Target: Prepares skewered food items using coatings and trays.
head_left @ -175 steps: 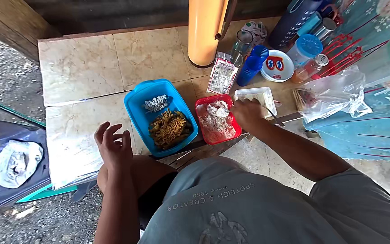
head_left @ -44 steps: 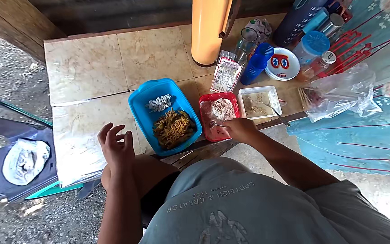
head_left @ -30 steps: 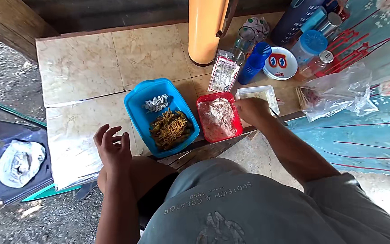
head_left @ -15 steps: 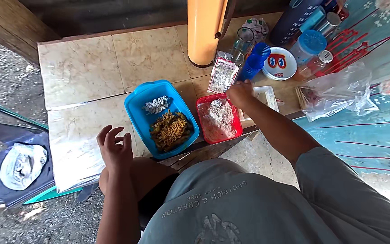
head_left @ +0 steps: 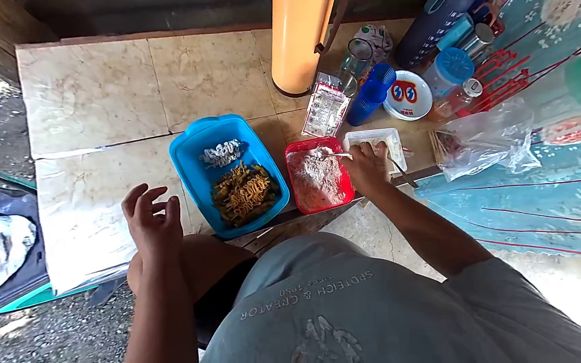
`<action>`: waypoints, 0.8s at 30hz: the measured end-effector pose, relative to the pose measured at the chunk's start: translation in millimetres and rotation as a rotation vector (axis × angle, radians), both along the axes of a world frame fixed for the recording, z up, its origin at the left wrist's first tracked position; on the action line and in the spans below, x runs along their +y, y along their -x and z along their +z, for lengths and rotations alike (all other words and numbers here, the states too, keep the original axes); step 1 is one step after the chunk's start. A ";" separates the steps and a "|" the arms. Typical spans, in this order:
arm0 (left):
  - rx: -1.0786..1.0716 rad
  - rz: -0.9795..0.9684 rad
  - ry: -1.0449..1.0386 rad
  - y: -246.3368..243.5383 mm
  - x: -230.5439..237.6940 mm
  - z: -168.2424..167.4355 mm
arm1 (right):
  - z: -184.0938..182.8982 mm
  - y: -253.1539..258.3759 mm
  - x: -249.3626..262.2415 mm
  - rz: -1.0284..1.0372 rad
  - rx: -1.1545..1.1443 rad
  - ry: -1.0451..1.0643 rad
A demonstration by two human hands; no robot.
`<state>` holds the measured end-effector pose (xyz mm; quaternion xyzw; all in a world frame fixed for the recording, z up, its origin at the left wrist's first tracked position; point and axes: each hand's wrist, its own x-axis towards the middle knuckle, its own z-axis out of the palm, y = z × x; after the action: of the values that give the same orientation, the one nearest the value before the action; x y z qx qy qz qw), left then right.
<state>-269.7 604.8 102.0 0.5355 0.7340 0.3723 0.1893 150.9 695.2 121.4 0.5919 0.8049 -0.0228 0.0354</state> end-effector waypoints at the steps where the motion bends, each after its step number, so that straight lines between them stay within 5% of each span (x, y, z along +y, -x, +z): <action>1: -0.006 0.001 0.007 -2.4 1.1 1.6 | -3.9 -5.5 2.9 -0.035 -0.027 0.039; 8: 0.008 -0.004 -0.019 1.5 -5.7 -2.8 | -6.6 -19.7 24.3 -0.027 -0.084 0.065; 15: -0.020 -0.003 -0.025 -0.8 -2.2 -0.1 | 27.6 8.6 74.7 0.051 -0.104 0.178; 20: -0.012 0.009 0.026 -1.1 -2.7 4.5 | 5.8 23.6 121.5 0.253 -0.091 0.278; 24: 0.000 0.005 0.025 2.1 -1.2 0.0 | -13.1 36.2 120.5 0.320 0.015 0.107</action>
<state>-271.8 603.7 102.0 0.5314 0.7399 0.3635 0.1949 114.7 815.7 108.3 0.4530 0.8869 -0.0639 0.0641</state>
